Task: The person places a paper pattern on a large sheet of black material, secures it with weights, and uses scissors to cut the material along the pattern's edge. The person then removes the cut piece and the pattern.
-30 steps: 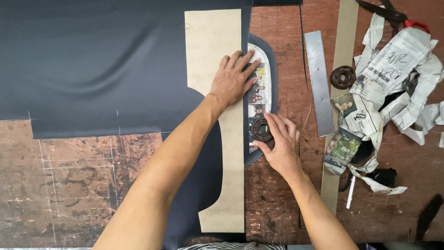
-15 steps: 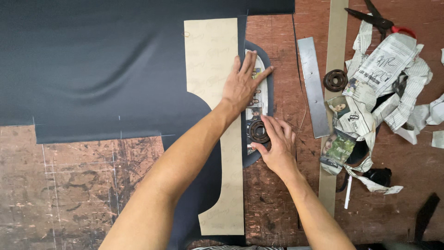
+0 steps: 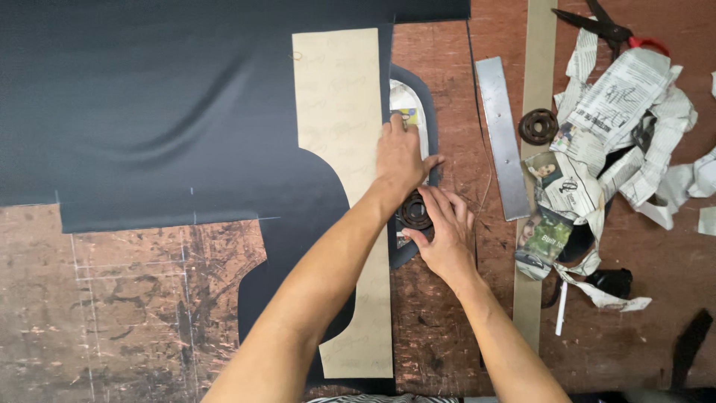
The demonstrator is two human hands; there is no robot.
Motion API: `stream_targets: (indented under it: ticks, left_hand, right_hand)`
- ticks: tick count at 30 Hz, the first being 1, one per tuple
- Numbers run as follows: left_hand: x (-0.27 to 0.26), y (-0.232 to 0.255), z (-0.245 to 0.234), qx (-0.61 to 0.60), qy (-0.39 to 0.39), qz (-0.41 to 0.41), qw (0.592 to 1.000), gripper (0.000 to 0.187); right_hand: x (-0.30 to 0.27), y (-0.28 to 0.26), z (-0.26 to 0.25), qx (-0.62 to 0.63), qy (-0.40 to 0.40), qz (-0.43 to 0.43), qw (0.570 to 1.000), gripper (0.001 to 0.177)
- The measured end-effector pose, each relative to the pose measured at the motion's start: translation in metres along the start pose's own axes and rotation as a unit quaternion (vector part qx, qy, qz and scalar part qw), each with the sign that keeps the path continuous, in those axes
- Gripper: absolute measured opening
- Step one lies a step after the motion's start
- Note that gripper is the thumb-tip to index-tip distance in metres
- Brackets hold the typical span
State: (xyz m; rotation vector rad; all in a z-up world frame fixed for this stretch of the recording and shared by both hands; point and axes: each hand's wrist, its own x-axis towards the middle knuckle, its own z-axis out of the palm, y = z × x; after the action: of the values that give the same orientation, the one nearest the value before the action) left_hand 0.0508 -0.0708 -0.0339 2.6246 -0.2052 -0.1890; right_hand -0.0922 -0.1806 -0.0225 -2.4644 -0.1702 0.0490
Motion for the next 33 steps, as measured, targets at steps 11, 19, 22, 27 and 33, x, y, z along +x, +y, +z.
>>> stream_targets:
  ticks: [11, 19, 22, 27, 33]
  left_hand:
    - [-0.006, -0.024, 0.011, -0.106, 0.062, 0.037, 0.992, 0.029]
    - [-0.02, -0.06, -0.011, -0.279, 0.087, -0.208, 0.934, 0.027]
    - [-0.026, -0.062, -0.021, -0.29, 0.078, -0.253, 0.92, 0.027]
    - [-0.027, -0.063, -0.032, -0.279, 0.049, -0.272, 0.92, 0.027]
    - [-0.03, -0.063, -0.036, -0.279, 0.033, -0.268, 0.921, 0.029]
  right_hand:
    - [-0.014, 0.016, -0.001, 0.031, 0.066, 0.039, 0.997, 0.084]
    - [0.002, 0.024, -0.028, -0.052, 0.092, 0.076, 0.991, 0.076]
    - [0.038, 0.016, -0.018, 0.0, 0.097, 0.018, 0.995, 0.071]
    - [0.118, 0.016, 0.024, -0.004, 0.072, -0.055, 0.996, 0.058]
    - [0.184, 0.041, 0.04, -0.144, 0.029, -0.111, 0.983, 0.054]
